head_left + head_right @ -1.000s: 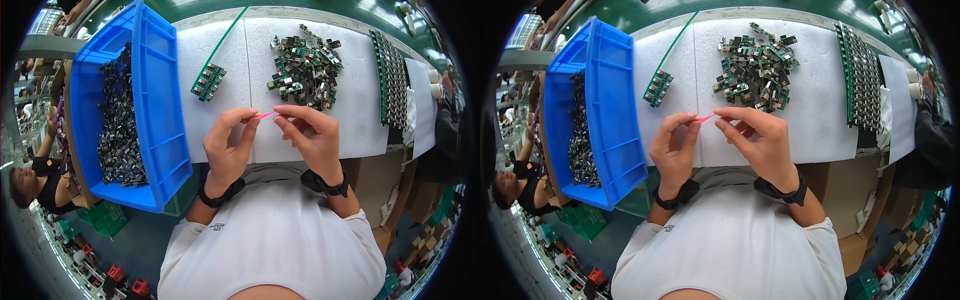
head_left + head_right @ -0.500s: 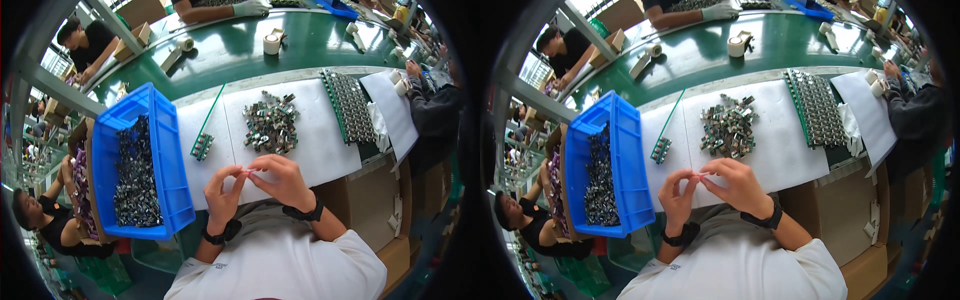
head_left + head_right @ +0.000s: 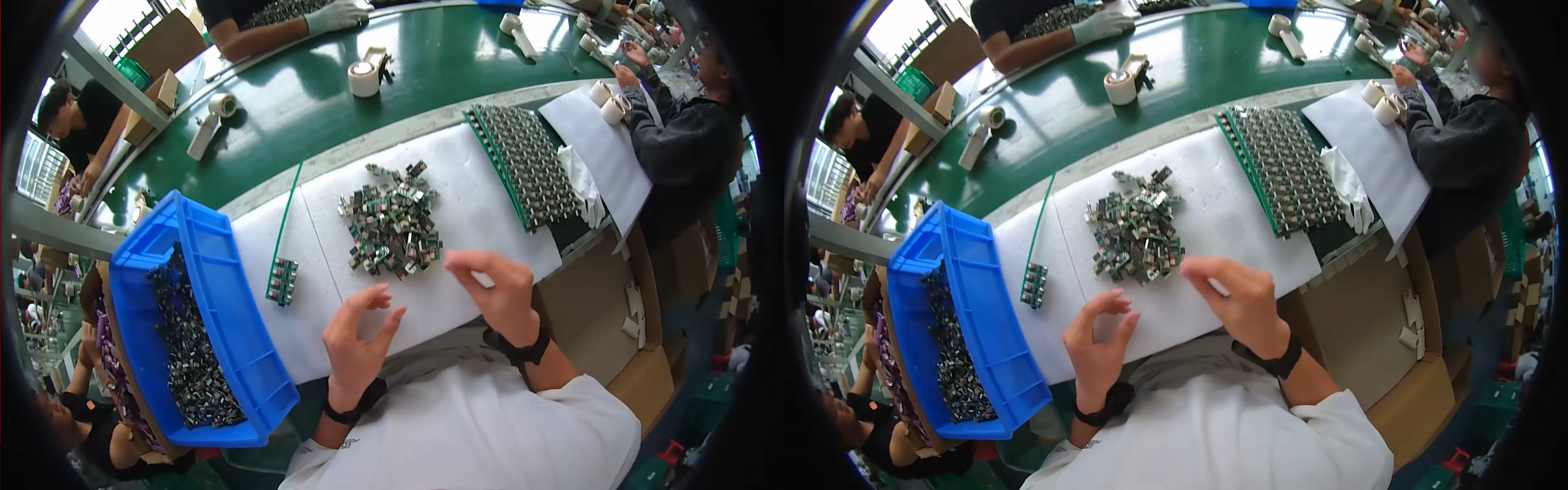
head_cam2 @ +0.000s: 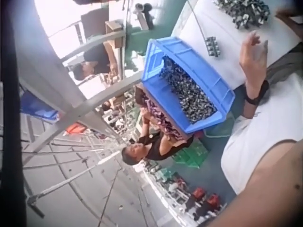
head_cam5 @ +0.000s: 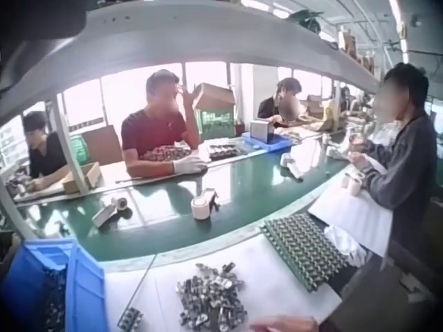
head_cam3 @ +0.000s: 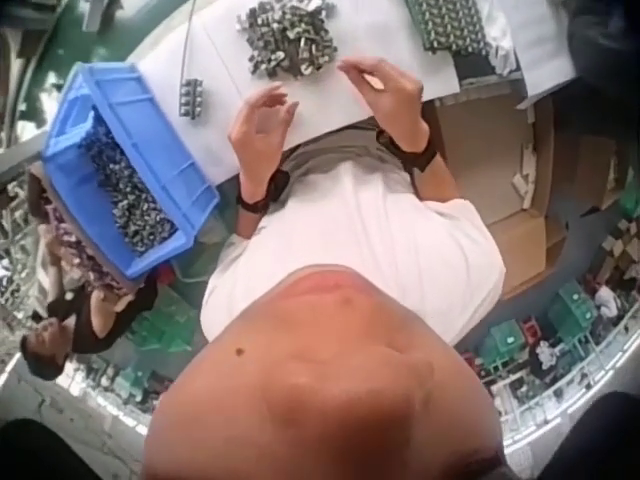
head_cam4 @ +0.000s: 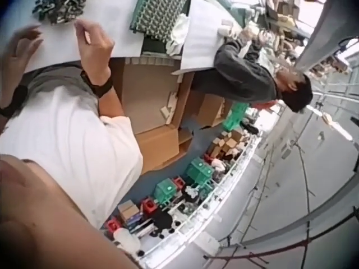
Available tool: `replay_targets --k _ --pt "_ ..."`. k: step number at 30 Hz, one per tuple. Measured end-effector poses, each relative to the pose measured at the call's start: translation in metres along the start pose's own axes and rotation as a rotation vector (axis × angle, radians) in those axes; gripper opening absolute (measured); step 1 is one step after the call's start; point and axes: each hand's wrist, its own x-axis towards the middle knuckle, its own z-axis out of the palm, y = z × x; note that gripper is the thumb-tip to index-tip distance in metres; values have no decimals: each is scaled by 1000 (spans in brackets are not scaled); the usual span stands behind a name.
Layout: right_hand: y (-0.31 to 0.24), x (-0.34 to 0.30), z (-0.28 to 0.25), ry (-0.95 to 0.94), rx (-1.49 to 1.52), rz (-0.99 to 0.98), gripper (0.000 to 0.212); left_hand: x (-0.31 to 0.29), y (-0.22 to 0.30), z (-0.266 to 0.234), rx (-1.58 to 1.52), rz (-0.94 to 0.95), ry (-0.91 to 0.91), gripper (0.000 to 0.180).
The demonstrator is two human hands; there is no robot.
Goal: Assembling small handheld fans by inserting motor and PCB components into plastic housings on a production line.
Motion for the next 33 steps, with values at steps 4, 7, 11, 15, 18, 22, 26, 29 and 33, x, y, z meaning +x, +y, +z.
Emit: replay_targets --k 4,7,11,15,18,22,26,29,33 --pt "21 -18 27 102 -30 155 23 -1 -43 -4 -128 -32 -18 30" --pt "26 -32 33 31 -136 102 23 -12 -59 -9 -172 -34 -10 27" --pt "0 -27 34 126 -180 -82 22 -26 -71 -21 -161 -4 8 22" --pt "-4 -48 52 24 -331 -103 19 -36 -81 -24 -128 41 31 20" --pt "-9 -56 54 126 -289 -11 17 -40 -84 -30 -79 88 40 20" --pt "0 -48 50 59 -377 -3 16 -43 -84 -25 -90 94 74 16" --pt "12 -47 43 62 -315 9 16 -40 -81 -21 -78 44 78 14" --pt "19 -33 33 52 -323 19 15 -32 -82 -10 -76 16 76 13" --pt "52 -32 48 3 -218 9 17 -19 -91 -3 -72 -51 74 14"
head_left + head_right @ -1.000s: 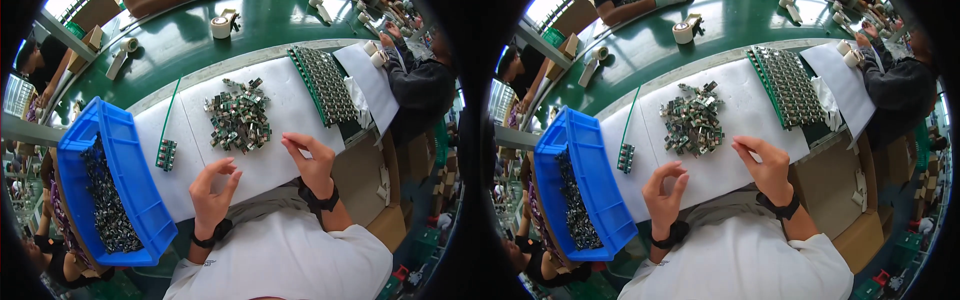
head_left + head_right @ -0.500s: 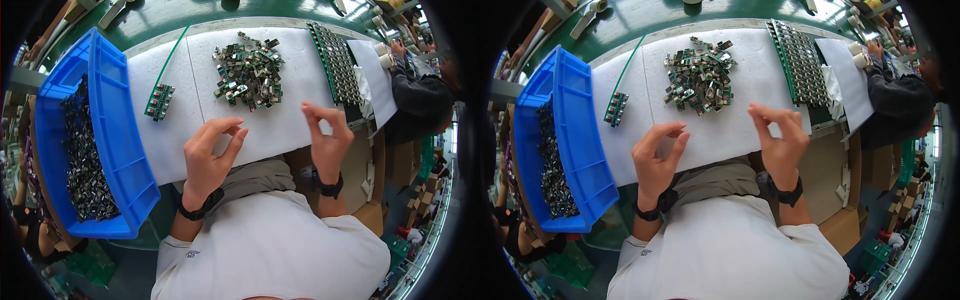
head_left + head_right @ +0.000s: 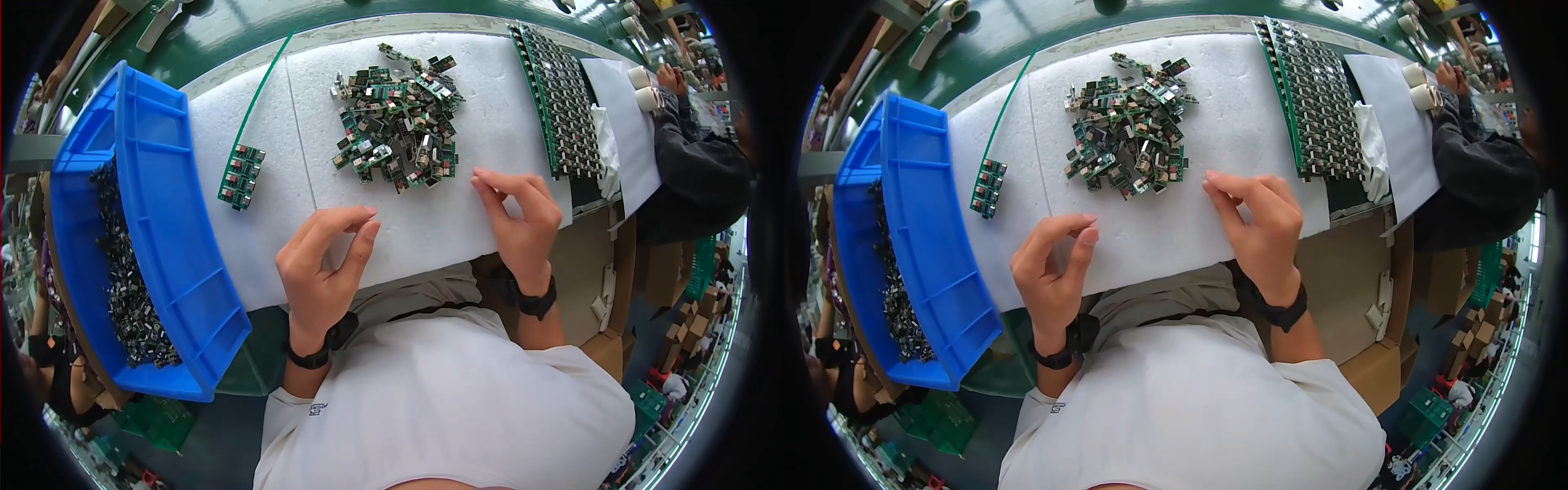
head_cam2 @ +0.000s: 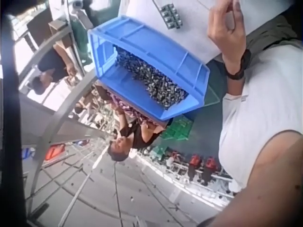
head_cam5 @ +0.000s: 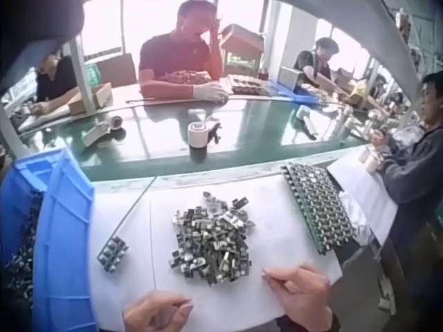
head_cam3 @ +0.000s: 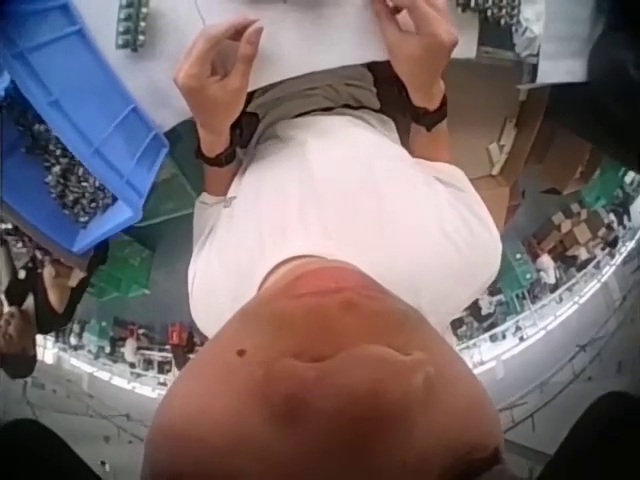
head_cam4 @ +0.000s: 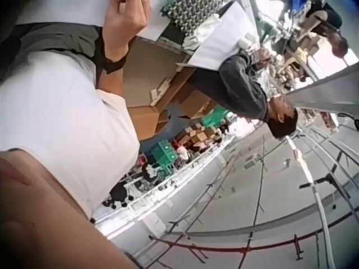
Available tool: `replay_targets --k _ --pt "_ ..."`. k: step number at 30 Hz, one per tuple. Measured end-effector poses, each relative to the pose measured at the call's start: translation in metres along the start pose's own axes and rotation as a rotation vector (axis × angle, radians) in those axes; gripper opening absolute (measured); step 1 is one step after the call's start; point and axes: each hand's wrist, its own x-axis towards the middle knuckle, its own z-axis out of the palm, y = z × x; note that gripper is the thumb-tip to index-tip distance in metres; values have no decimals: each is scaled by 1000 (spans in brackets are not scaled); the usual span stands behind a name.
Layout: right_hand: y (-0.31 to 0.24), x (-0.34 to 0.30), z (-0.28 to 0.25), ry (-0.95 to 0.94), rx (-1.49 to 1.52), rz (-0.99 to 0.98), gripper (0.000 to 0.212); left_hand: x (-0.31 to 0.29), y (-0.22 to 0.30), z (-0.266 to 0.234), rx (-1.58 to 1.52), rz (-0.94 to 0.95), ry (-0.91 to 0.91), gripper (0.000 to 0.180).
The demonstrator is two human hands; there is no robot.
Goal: Assembling small handheld fans by inserting motor and PCB components into plastic housings on a production line.
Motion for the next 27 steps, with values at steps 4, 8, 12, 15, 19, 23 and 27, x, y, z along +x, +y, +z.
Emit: replay_targets --k 4,8,12,15,19,23,27 --pt "15 15 -1 51 111 6 20 14 -20 10 -79 -41 -7 14" --pt "37 19 22 -26 91 -57 24 25 -39 17 -131 -39 3 10" --pt "45 25 41 -88 75 -46 25 34 -55 21 -172 -58 3 16" --pt "56 18 49 -19 105 3 26 37 -67 22 -213 -68 13 17" --pt "69 15 58 57 150 18 26 41 -82 26 -213 -22 25 17" --pt "73 18 70 -92 90 -15 25 41 -89 25 -225 34 3 18" --pt "72 11 63 -87 49 -6 26 32 -90 24 -235 33 -33 18"
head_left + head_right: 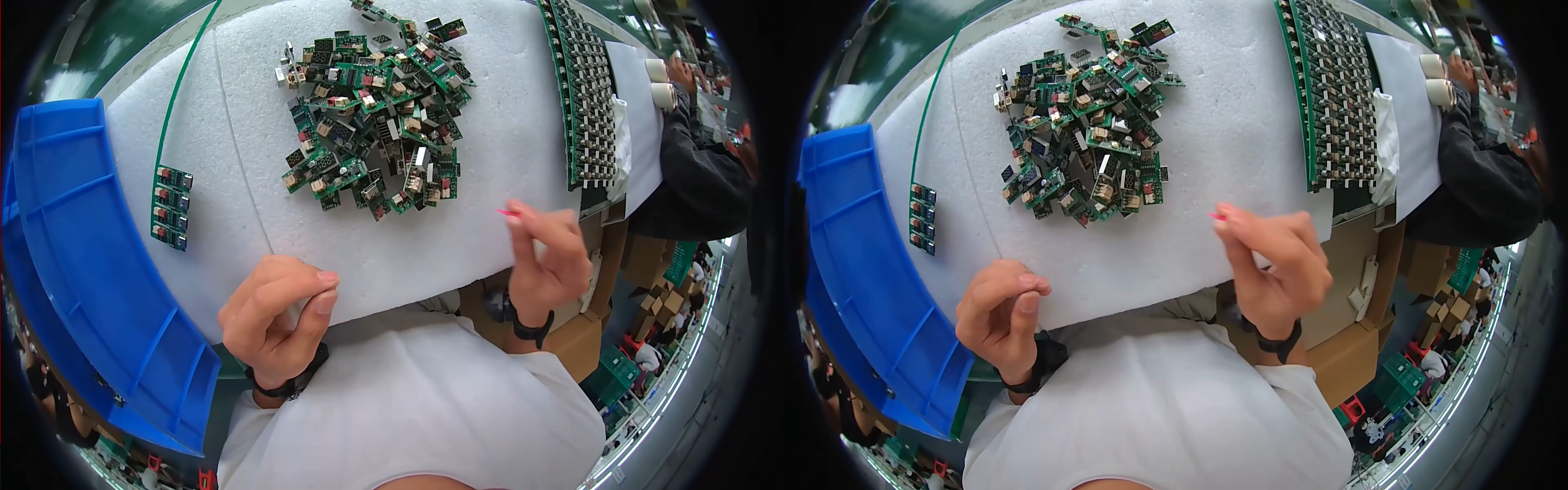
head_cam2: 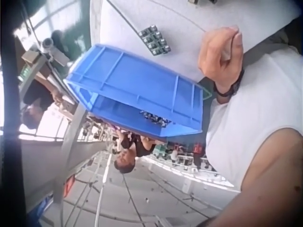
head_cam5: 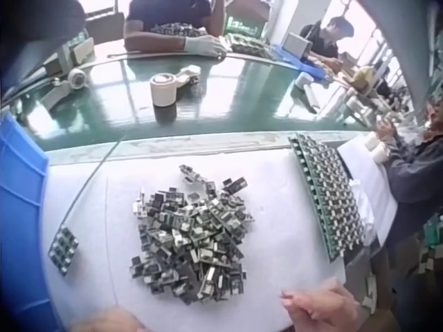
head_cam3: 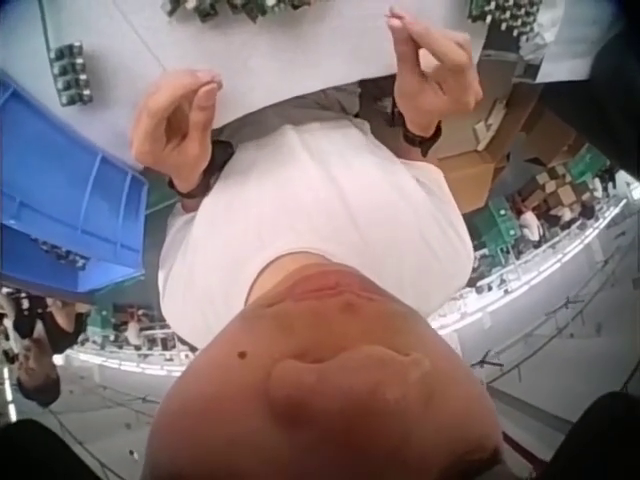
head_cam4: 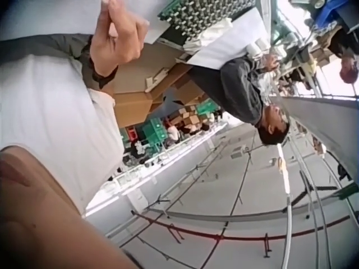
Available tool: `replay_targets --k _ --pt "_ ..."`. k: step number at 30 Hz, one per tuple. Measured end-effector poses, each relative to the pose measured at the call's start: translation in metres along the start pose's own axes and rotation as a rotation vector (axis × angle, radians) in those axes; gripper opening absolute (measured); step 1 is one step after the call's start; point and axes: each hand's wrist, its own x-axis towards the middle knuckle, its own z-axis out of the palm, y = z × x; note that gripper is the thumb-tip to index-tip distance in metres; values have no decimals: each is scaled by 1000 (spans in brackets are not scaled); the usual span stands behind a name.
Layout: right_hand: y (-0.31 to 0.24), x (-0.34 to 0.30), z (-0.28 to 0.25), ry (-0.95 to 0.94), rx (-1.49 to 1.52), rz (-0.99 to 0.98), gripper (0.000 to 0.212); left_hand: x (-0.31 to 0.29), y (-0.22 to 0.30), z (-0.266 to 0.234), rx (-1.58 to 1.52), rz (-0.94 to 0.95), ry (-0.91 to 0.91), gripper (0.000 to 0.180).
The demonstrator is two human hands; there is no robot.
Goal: Assembling small handheld fans by inserting motor and PCB components into plastic housings on a production line.
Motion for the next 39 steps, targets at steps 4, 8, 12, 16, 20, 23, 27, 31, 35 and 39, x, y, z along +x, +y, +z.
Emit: replay_targets --k 4,8,12,16,20,23,27,31,35,39 --pt "3 -13 -14 103 5 -35 25 -12 2 6 7 -13 16 17" --pt "6 -18 -13 52 34 -30 25 -17 4 11 13 -5 37 16" --pt "5 -21 -13 -29 5 -25 27 -20 8 13 22 -23 44 14" --pt "2 -21 -16 -104 -16 17 25 -24 11 11 27 -44 46 13" --pt "0 -23 -21 -89 -48 -88 26 -32 13 12 22 -56 56 13" --pt "1 -25 -20 6 17 -98 27 -29 10 13 17 -46 64 13" --pt "1 -30 -19 91 78 -62 28 -24 6 11 15 -25 62 14" --pt "-1 -29 -15 78 140 -53 30 -22 3 11 36 -12 51 14" --pt "0 -28 -17 -93 20 -118 26 -26 1 11 42 -3 39 15" --pt "5 -31 -15 -117 2 -106 21 -27 2 10 35 2 34 16"
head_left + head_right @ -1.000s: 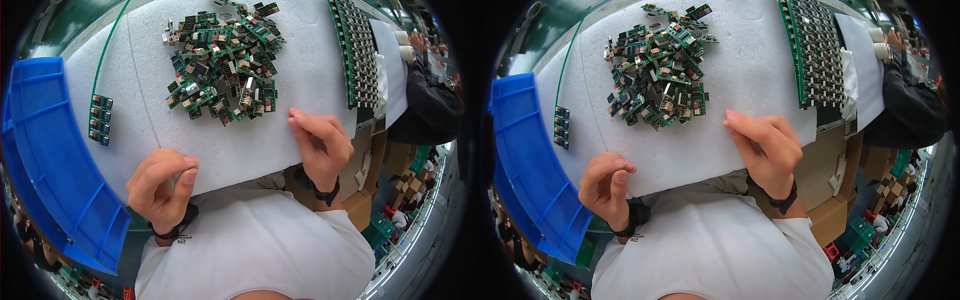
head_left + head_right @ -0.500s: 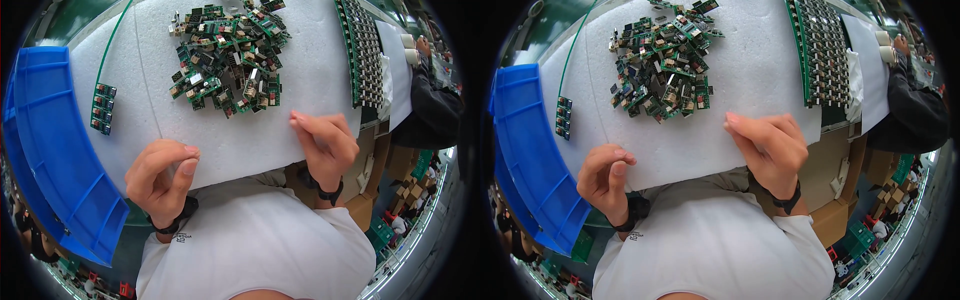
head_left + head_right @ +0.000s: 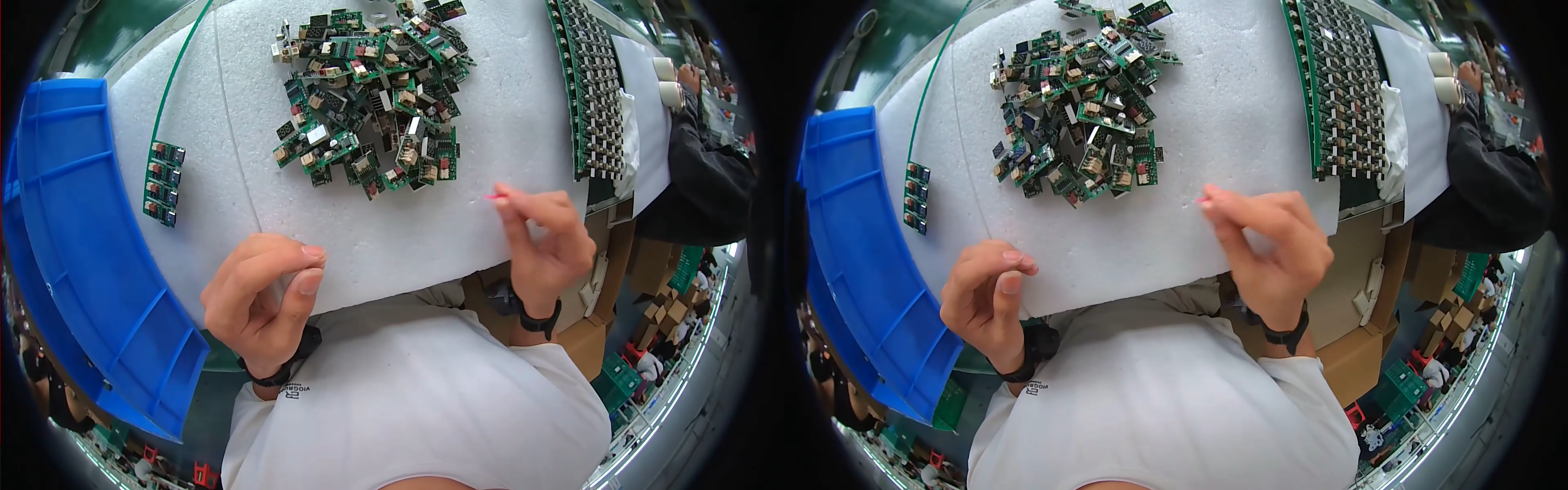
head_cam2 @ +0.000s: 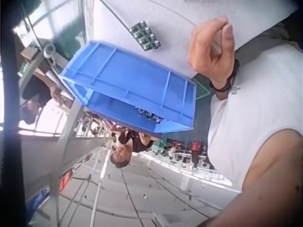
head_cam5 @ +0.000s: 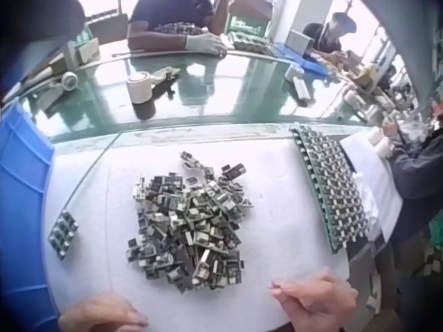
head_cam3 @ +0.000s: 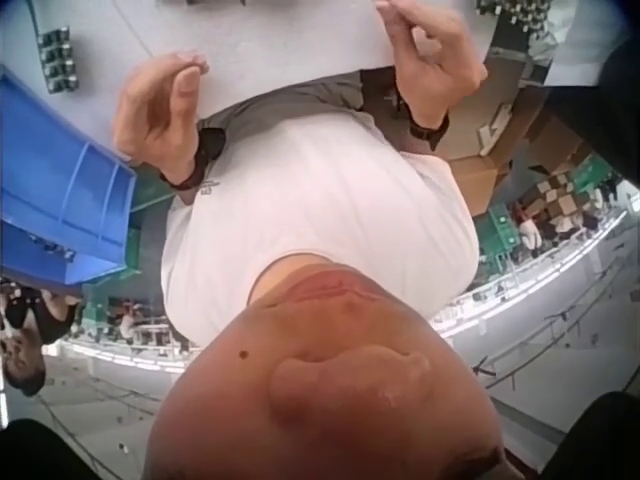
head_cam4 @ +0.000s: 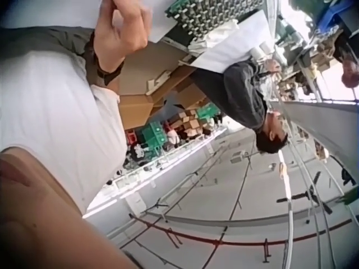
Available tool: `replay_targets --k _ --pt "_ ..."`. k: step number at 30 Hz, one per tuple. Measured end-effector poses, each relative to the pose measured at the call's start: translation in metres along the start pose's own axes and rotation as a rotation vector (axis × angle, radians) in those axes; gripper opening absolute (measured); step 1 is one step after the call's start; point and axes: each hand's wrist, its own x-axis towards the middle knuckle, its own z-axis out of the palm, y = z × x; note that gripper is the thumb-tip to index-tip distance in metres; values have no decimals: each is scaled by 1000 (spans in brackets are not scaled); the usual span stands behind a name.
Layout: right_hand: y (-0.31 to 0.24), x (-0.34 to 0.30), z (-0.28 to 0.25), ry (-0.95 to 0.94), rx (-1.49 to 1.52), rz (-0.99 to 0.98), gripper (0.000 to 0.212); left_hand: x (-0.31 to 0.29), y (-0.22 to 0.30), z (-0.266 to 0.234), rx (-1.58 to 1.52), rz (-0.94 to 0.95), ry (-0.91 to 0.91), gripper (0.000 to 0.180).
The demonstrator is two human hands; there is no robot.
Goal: Assembling small handheld fans by inserting motor and PCB components into plastic housings on a production line.
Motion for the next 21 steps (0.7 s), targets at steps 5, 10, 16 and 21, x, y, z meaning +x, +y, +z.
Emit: replay_targets --k 5,10,16,21 --pt "6 12 -6 365 192 271 20 5 8 -4 -8 -29 -4 15" --pt "-3 35 1 194 11 291 15 18 16 -9 -23 -54 4 14" --pt "-36 65 -19 153 13 311 15 39 64 -32 30 -21 -7 6" --pt "-96 67 -50 220 -47 196 12 37 124 -62 65 -100 -45 9"
